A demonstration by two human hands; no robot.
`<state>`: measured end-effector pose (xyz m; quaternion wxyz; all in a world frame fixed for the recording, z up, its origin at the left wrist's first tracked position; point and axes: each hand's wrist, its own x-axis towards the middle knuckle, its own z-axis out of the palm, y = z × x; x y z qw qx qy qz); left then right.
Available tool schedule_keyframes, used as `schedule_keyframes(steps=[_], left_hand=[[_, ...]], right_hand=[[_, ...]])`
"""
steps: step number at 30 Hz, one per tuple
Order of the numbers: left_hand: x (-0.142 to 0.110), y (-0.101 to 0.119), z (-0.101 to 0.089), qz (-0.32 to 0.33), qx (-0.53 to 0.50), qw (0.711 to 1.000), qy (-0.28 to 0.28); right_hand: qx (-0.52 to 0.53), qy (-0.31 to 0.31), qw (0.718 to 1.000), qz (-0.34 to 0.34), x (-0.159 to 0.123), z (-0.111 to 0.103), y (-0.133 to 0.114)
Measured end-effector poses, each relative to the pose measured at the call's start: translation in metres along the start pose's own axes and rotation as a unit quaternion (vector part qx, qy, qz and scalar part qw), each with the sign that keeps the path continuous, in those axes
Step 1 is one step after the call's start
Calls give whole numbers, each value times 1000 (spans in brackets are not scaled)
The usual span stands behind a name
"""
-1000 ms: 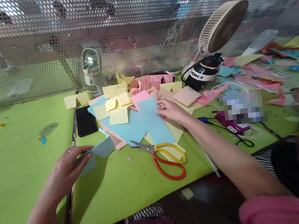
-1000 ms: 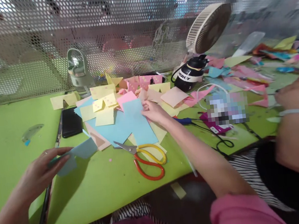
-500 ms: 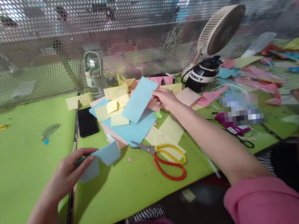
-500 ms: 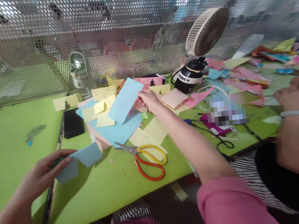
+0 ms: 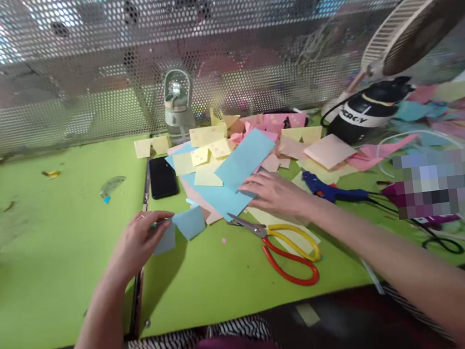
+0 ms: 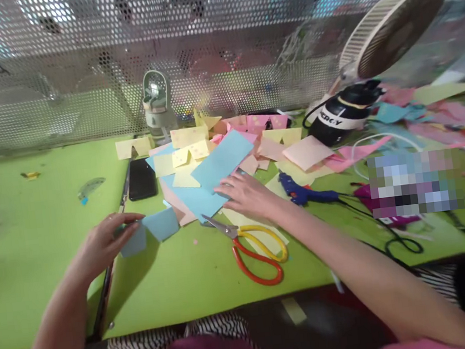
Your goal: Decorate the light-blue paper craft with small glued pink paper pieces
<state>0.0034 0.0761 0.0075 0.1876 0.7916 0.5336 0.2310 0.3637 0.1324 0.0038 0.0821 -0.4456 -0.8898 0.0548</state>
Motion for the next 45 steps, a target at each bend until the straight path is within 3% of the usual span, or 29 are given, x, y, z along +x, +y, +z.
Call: schedule_keyframes(steps=[5, 10, 19, 29, 38, 45], left_hand=[[4, -4, 1, 7, 39, 999, 17], [6, -6, 3, 23, 58, 998, 24], [3, -1, 1, 21, 14, 1000, 2], [4, 4, 3, 23, -35, 999, -16], [4, 0, 6, 29, -33, 999, -7], [3, 3, 6, 29, -12, 999, -14]], right_hand=[[-76, 34, 995, -52, 19, 11, 2], [-100, 56, 993, -28, 31, 14, 5], [-11, -4, 999, 50, 11, -12, 0], [100, -65, 987, 104, 0, 1, -14], [109, -70, 978, 161, 1, -9, -7], [99, -80, 982, 143, 0, -3, -15]])
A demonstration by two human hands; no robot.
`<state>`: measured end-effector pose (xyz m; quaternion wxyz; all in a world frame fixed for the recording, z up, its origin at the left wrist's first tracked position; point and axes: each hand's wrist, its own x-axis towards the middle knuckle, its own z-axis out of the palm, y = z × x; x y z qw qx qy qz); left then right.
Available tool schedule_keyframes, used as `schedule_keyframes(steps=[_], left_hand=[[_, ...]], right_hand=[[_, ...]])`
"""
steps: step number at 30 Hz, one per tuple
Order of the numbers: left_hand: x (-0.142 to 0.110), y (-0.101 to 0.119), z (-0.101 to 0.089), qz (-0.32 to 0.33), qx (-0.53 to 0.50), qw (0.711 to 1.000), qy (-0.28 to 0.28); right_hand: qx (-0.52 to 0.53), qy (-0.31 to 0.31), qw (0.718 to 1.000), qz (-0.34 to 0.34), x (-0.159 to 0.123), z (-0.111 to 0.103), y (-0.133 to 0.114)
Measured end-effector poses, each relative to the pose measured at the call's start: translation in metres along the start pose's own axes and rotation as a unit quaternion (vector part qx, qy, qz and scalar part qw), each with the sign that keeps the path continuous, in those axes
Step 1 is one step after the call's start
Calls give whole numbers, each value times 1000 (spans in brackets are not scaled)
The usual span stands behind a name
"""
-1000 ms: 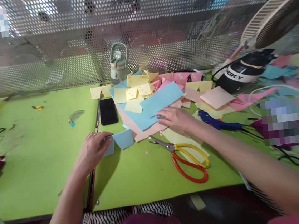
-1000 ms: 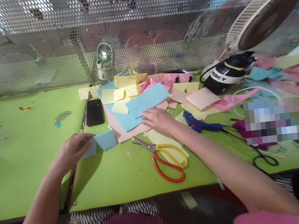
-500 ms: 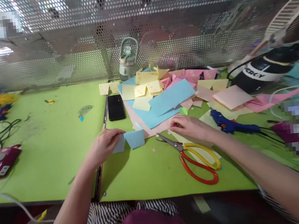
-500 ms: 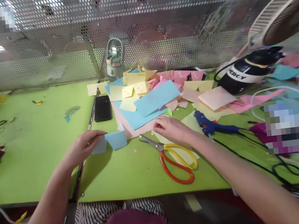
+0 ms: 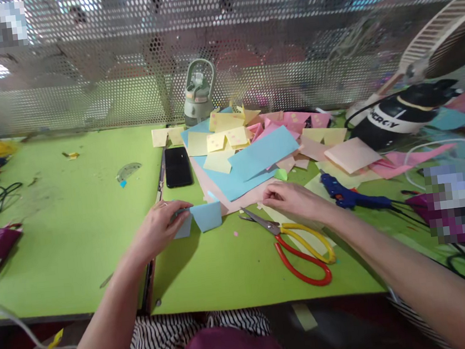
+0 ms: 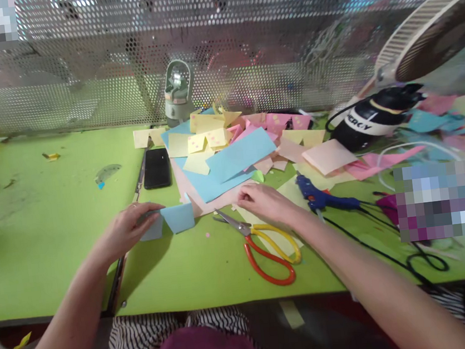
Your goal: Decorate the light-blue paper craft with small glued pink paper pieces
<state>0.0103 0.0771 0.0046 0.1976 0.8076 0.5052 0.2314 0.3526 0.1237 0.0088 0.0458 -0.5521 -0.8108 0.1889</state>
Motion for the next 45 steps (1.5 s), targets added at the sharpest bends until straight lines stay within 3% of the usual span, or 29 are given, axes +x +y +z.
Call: schedule_keyframes(steps=[15, 19, 26, 31, 38, 45], left_hand=[[0, -2, 2, 7, 35, 999, -13], [0, -3, 2, 16, 45, 999, -15], [-1, -4, 4, 21, 52, 998, -13], [-3, -7, 7, 27, 58, 998, 4], [-2, -7, 4, 31, 67, 997, -12], [-3, -6, 6, 24, 68, 997, -3]], right_hand=[[-46, 29, 999, 5, -20, -2, -4], [-39, 12, 999, 25, -25, -7, 5], [-63, 84, 989, 101, -20, -30, 32], [-51, 61, 990, 114, -22, -30, 31], [-18, -6, 993, 120, -47, -27, 21], [30, -52, 989, 134, -53, -20, 31]])
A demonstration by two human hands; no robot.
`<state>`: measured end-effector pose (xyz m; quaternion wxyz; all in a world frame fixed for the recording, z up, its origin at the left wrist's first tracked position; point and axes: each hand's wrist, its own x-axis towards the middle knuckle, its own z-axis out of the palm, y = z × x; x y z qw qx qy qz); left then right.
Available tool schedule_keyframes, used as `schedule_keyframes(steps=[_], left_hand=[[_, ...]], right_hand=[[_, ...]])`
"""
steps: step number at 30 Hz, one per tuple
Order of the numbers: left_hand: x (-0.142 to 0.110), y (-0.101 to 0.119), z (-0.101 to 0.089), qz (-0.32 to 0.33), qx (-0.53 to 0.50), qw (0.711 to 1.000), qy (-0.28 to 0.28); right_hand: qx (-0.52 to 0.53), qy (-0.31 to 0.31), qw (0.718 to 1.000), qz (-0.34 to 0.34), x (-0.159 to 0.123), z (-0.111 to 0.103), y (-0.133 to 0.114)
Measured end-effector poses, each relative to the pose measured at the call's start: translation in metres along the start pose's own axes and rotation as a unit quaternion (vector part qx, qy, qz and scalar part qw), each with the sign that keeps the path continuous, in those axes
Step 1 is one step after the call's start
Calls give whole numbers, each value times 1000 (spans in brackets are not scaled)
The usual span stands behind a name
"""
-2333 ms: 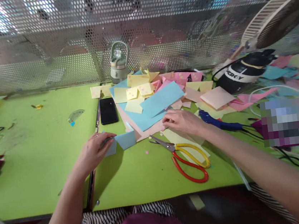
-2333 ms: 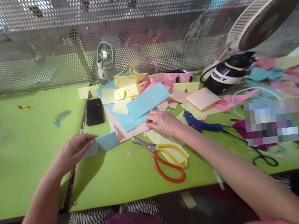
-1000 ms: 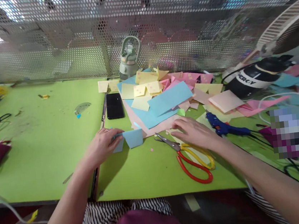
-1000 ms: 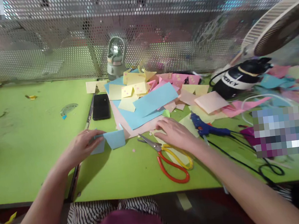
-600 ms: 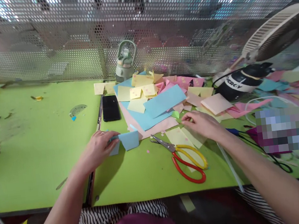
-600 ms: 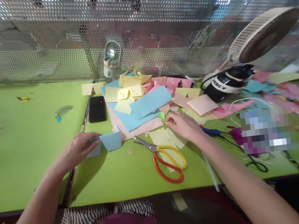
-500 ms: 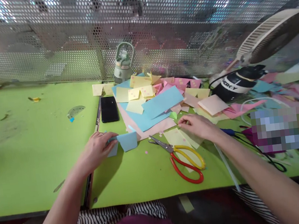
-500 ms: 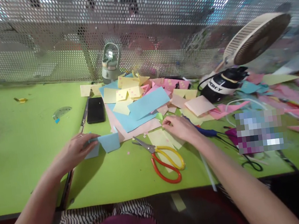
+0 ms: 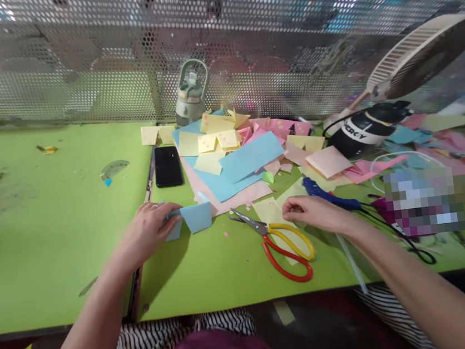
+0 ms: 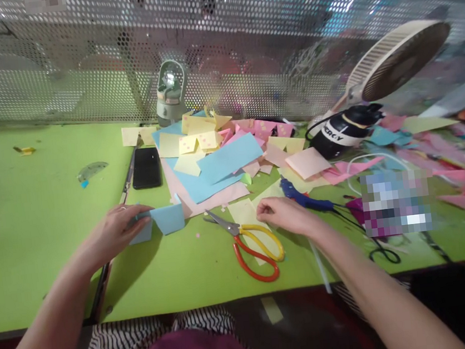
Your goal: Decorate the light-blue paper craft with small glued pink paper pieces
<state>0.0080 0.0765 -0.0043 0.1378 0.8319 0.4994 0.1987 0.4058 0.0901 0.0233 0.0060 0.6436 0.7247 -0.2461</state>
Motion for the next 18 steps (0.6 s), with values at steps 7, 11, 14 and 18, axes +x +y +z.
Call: schedule_keyframes(steps=[7, 11, 14, 18], left_hand=[[1, 0, -2, -7, -9, 1000, -11], [1, 0, -2, -3, 4, 1000, -12], [0, 0, 0, 3, 13, 1000, 0], [0, -1, 2, 6, 11, 1000, 4]], right_hand=[[24, 20, 1000, 1, -3, 3, -1], [63, 26, 998, 11, -12, 5, -5], [132, 22, 991, 26, -14, 2, -9], [251, 18, 967, 31, -13, -2, -19]])
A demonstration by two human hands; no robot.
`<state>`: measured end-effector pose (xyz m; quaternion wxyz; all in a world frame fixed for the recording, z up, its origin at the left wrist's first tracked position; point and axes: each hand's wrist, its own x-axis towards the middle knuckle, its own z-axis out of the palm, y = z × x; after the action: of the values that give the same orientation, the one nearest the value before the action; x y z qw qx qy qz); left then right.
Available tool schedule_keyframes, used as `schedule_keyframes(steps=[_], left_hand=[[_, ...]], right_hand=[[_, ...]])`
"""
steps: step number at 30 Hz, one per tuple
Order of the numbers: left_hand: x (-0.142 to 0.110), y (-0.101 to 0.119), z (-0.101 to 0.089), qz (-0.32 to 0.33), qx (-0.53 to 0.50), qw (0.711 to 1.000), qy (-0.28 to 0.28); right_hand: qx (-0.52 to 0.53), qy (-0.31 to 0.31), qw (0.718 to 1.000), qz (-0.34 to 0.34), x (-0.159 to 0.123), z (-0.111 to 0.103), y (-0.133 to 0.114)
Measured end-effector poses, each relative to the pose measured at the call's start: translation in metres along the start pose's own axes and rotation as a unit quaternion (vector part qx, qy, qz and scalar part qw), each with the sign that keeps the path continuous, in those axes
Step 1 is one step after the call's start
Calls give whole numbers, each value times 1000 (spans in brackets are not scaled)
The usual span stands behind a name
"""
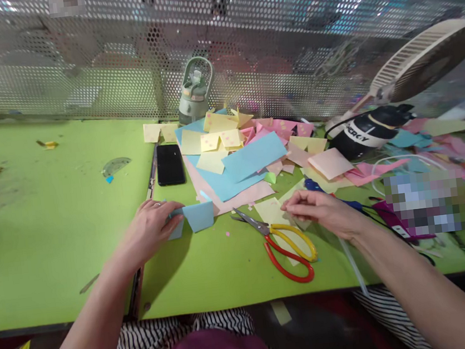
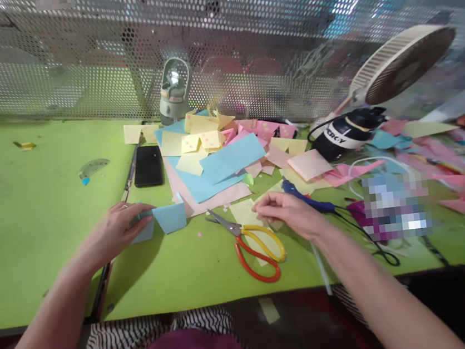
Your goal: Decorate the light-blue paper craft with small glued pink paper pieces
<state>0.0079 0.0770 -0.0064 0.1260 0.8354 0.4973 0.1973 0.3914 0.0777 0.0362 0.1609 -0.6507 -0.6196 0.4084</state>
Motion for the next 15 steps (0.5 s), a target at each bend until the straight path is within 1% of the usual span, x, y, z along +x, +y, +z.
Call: schedule_keyframes(steps=[4, 7, 9, 12, 13, 15], left_hand=[[2, 1, -3, -1, -8, 1000, -7], [3, 5, -7, -12, -10, 1000, -17], [5, 6, -9, -17, -15, 1000, -21], [6, 5, -9, -22, -37, 999, -24], [6, 4, -8, -25, -46, 998, -21], [7, 2, -7, -34, -66, 997, -10]], right_hand=[[77, 0, 997, -17, 4, 9, -14], [105, -16, 994, -40, 10, 25, -28], [109, -37, 992, -60, 16, 42, -41], [104, -71, 987, -100, 25, 73, -62], [102, -77, 985, -112, 27, 84, -70], [87, -71, 985, -134, 30, 103, -84]])
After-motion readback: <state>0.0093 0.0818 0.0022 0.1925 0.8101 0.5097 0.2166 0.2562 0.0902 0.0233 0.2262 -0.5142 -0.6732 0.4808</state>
